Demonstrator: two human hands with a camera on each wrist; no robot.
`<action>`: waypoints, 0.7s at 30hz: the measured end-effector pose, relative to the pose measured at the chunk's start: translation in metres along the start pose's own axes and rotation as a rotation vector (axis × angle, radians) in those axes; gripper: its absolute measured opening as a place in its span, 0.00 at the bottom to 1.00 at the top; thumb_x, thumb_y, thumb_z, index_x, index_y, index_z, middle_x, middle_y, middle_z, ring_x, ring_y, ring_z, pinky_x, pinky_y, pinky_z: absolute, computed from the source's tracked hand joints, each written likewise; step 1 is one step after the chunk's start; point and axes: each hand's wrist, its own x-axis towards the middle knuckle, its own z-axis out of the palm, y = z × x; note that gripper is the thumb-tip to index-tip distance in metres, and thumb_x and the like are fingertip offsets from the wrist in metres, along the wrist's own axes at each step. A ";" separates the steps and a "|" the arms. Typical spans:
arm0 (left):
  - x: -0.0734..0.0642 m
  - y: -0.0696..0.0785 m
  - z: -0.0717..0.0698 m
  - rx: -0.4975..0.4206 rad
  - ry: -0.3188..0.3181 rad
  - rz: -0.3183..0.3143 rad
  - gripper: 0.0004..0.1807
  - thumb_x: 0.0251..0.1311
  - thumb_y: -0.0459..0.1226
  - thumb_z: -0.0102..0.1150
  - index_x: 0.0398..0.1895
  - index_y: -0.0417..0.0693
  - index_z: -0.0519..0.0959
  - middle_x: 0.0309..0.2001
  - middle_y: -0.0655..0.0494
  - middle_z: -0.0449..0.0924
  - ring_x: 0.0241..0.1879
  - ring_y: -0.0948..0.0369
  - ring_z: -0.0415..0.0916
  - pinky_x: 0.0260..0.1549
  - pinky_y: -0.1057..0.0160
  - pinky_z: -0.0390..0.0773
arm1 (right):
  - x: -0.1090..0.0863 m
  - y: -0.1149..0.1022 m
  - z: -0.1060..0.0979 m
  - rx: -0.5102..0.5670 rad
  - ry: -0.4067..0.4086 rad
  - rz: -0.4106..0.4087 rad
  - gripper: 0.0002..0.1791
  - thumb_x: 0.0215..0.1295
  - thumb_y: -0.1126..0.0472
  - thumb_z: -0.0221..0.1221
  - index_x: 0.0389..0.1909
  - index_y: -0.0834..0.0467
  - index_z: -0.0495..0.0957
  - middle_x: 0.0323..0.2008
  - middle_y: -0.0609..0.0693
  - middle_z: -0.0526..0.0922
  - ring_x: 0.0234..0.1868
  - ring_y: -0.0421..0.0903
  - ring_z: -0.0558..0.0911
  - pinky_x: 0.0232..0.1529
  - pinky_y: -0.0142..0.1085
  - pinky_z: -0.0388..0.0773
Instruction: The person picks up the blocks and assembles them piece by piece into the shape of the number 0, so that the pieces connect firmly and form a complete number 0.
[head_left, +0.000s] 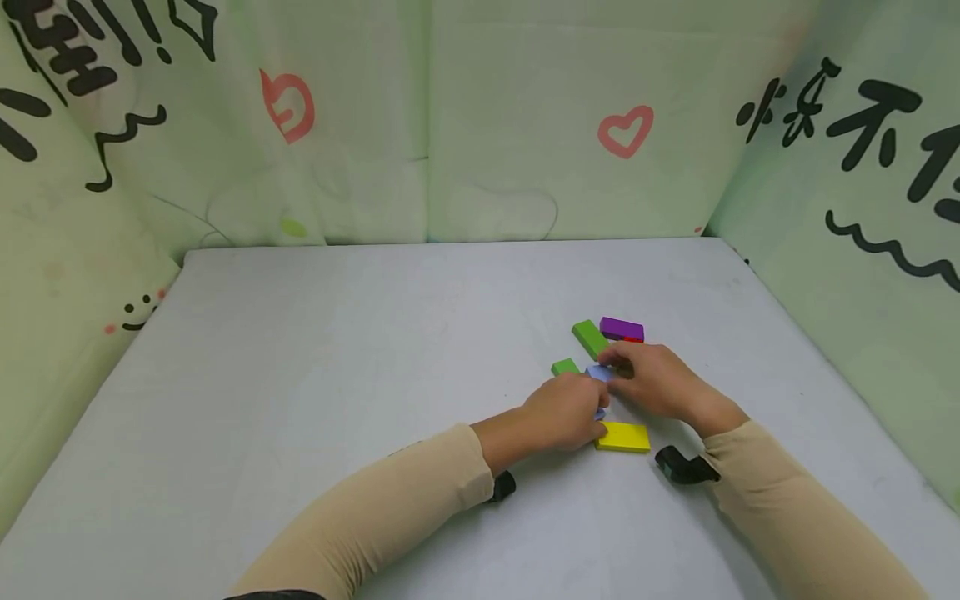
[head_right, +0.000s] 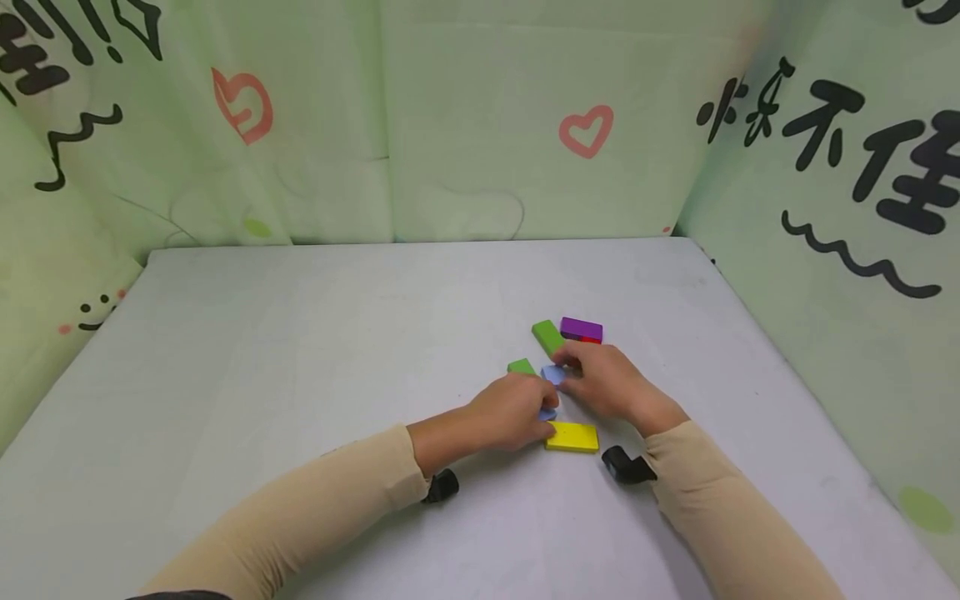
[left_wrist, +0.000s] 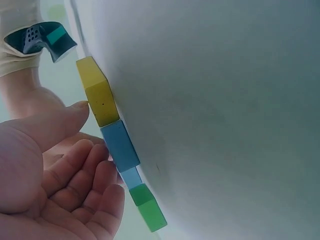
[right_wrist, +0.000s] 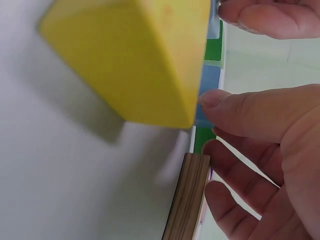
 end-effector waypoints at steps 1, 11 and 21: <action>0.000 0.000 0.000 -0.001 0.000 0.001 0.17 0.62 0.45 0.69 0.51 0.50 0.85 0.41 0.65 0.82 0.39 0.68 0.74 0.43 0.74 0.74 | -0.001 0.000 0.000 -0.004 -0.001 0.006 0.17 0.63 0.68 0.65 0.53 0.66 0.79 0.49 0.59 0.83 0.52 0.60 0.79 0.57 0.56 0.73; 0.000 0.002 -0.001 -0.022 -0.015 -0.023 0.17 0.61 0.44 0.69 0.52 0.50 0.84 0.40 0.65 0.82 0.38 0.67 0.73 0.42 0.75 0.75 | -0.012 -0.003 0.001 -0.098 0.020 -0.012 0.15 0.58 0.66 0.70 0.47 0.62 0.83 0.43 0.55 0.84 0.47 0.57 0.76 0.50 0.53 0.75; 0.001 0.001 0.000 -0.030 -0.030 -0.028 0.18 0.63 0.44 0.68 0.53 0.50 0.83 0.41 0.64 0.82 0.37 0.67 0.73 0.41 0.75 0.75 | -0.025 0.005 -0.004 -0.062 0.004 0.030 0.14 0.59 0.66 0.68 0.46 0.62 0.83 0.45 0.58 0.84 0.46 0.58 0.77 0.50 0.56 0.76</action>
